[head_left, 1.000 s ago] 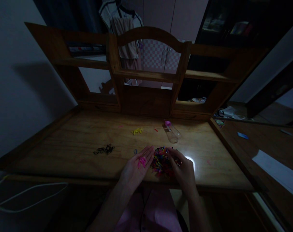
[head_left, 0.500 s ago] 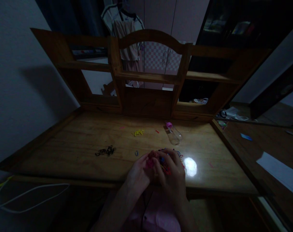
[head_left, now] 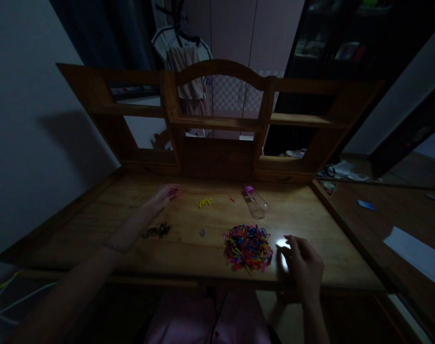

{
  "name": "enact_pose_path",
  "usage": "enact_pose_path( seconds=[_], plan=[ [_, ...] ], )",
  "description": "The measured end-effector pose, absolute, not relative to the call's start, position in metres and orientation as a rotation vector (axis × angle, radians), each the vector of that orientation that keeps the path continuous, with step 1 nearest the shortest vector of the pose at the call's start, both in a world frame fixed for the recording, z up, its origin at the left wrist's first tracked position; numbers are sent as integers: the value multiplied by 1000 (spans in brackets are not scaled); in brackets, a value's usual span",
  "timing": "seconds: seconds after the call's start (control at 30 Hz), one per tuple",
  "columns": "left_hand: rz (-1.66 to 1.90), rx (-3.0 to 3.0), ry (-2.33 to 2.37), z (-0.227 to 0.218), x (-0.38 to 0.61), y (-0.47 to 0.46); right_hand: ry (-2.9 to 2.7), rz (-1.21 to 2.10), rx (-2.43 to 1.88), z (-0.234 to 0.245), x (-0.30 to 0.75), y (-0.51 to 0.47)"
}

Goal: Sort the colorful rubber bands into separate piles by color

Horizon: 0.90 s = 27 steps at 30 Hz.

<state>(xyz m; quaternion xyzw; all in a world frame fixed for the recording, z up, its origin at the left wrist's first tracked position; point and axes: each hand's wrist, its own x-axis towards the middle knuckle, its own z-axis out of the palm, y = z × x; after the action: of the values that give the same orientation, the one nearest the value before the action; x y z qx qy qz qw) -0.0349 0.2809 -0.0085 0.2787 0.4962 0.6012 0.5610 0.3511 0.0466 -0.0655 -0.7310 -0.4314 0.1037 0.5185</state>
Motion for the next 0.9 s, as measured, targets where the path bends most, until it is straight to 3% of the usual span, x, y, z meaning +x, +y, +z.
enact_pose_path(
  seconds=[0.53, 0.9],
  plan=[
    [582, 1856, 1595, -17, -60, 307, -1060, 275, -1734, -70, 354, 46],
    [506, 1989, 1532, -18, -81, 303, -1047, 299, -1763, -62, 350, 45]
  ],
)
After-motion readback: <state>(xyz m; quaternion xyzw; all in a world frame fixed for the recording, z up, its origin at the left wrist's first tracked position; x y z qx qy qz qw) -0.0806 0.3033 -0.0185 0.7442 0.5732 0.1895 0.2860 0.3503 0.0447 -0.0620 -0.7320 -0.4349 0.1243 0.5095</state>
